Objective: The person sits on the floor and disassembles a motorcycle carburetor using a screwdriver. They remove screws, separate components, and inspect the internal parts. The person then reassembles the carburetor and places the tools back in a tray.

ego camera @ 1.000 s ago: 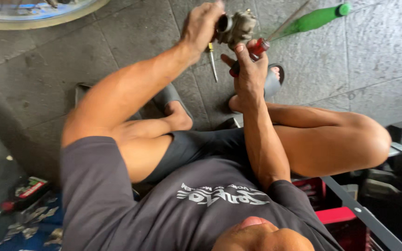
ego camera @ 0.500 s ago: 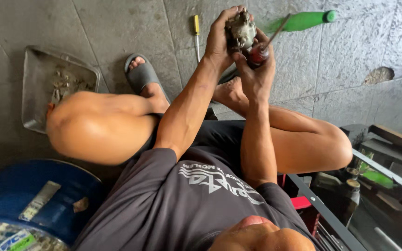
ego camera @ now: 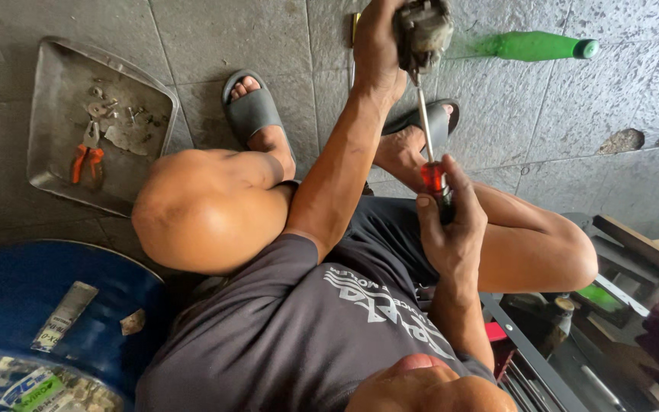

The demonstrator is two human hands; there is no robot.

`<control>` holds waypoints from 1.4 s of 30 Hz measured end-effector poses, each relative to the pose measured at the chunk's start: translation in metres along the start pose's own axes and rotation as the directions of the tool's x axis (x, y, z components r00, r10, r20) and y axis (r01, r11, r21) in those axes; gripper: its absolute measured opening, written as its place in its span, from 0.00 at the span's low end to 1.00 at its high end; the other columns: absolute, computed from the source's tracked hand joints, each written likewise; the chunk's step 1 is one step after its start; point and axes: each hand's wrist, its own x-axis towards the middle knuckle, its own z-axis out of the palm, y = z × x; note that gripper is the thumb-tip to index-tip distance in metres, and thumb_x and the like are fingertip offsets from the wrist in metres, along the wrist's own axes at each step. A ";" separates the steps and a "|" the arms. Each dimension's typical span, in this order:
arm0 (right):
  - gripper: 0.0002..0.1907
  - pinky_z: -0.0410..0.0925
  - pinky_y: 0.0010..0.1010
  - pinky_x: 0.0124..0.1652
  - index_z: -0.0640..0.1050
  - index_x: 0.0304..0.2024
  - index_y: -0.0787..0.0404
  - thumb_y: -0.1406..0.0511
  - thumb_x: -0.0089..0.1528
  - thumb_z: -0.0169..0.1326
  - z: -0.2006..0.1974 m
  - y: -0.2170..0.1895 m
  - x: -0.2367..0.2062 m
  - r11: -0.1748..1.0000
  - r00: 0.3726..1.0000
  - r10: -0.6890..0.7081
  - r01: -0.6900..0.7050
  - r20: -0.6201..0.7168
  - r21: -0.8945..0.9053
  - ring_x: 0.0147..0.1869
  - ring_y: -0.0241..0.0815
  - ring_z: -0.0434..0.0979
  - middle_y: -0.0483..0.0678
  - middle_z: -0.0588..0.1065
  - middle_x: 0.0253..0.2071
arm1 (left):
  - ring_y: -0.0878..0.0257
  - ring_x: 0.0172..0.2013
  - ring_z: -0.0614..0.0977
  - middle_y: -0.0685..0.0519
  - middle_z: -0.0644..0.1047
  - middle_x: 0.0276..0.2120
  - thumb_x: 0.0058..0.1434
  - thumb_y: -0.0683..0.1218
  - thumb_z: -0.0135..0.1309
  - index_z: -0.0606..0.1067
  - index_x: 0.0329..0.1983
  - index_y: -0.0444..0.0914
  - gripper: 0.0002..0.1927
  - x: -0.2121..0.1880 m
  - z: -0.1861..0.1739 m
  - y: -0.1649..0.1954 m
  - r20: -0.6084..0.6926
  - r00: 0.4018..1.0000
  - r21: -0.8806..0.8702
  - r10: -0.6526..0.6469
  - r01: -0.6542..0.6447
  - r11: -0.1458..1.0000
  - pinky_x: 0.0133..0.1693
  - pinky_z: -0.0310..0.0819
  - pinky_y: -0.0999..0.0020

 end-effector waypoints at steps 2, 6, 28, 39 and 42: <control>0.27 0.71 0.36 0.51 0.70 0.67 0.68 0.74 0.65 0.56 0.003 -0.015 0.005 0.998 1.000 0.023 -0.023 0.005 -0.059 0.50 0.48 0.79 0.58 0.78 0.52 | 0.63 0.35 0.78 0.52 0.78 0.35 0.71 0.47 0.51 0.78 0.39 0.33 0.12 -0.003 0.000 0.001 0.004 1.000 0.038 0.027 -0.027 0.999 0.40 0.73 0.63; 0.26 0.71 0.35 0.48 0.72 0.66 0.65 0.74 0.65 0.58 0.007 -0.032 0.016 0.991 1.000 0.024 -0.025 -0.010 -0.132 0.47 0.50 0.79 0.58 0.78 0.48 | 0.63 0.38 0.77 0.52 0.78 0.35 0.71 0.46 0.50 0.77 0.40 0.31 0.13 -0.011 0.007 0.012 0.031 0.980 0.302 0.196 -0.196 0.933 0.45 0.71 0.64; 0.26 0.73 0.36 0.53 0.72 0.66 0.64 0.74 0.65 0.59 0.005 -0.053 0.014 0.983 0.998 -0.055 0.049 -0.028 -0.179 0.53 0.52 0.81 0.58 0.77 0.52 | 0.60 0.37 0.79 0.48 0.80 0.34 0.70 0.43 0.38 0.76 0.41 0.31 0.16 -0.039 0.054 0.078 0.306 0.916 0.483 0.260 -0.385 0.787 0.46 0.71 0.65; 0.29 0.74 0.38 0.50 0.74 0.64 0.61 0.73 0.60 0.64 0.003 -0.067 0.009 0.967 0.997 -0.061 0.045 -0.056 -0.252 0.52 0.52 0.81 0.56 0.77 0.52 | 0.62 0.43 0.81 0.47 0.80 0.42 0.72 0.43 0.36 0.76 0.53 0.31 0.18 -0.055 0.073 0.094 0.320 0.921 0.384 0.220 -0.339 0.859 0.52 0.75 0.68; 0.28 0.75 0.35 0.46 0.75 0.64 0.60 0.74 0.60 0.64 0.006 -0.070 0.007 0.957 0.994 -0.071 0.044 -0.083 -0.285 0.47 0.49 0.81 0.55 0.76 0.49 | 0.63 0.42 0.81 0.47 0.80 0.41 0.71 0.43 0.37 0.76 0.54 0.31 0.18 -0.060 0.076 0.102 0.335 0.915 0.420 0.226 -0.360 0.833 0.51 0.76 0.69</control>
